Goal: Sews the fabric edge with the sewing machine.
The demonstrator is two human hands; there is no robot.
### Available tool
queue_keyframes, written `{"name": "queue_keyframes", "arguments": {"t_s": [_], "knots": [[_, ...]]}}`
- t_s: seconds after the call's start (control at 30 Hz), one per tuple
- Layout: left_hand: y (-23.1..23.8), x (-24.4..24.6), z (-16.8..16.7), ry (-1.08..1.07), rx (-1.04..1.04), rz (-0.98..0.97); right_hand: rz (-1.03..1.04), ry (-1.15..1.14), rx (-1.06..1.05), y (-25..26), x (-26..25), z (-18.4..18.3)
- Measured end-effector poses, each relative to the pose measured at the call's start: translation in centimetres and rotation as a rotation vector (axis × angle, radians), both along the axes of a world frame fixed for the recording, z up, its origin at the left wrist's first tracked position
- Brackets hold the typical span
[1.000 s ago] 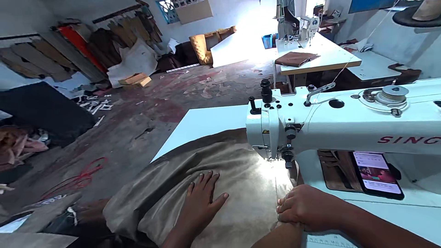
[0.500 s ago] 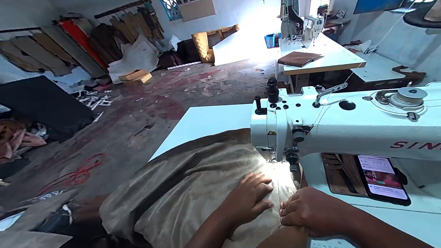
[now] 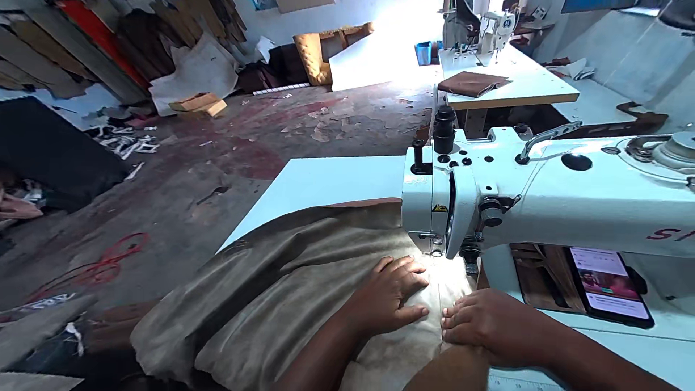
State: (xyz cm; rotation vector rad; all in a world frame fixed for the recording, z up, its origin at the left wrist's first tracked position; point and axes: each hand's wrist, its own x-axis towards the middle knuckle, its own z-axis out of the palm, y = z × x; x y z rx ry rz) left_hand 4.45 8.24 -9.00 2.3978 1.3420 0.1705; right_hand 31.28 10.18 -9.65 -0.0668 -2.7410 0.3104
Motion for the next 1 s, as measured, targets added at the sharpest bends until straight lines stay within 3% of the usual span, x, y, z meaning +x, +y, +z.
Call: {"name": "queue_keyframes", "arguments": {"t_s": [0.6,0.83,1.0], "knots": [[6.5,-0.5,-0.2,0.057,0.139,-0.027,-0.368,-0.006,-0.074,2.2,-0.3,-0.2],[7.7,0.0,1.3,0.069,0.049,-0.02,-0.427,-0.026,-0.138,2.7,-0.3,0.0],[5.0,-0.3,-0.2,0.136,0.393,0.103,-0.329,-0.016,-0.043,1.8,0.0,-0.3]]}}
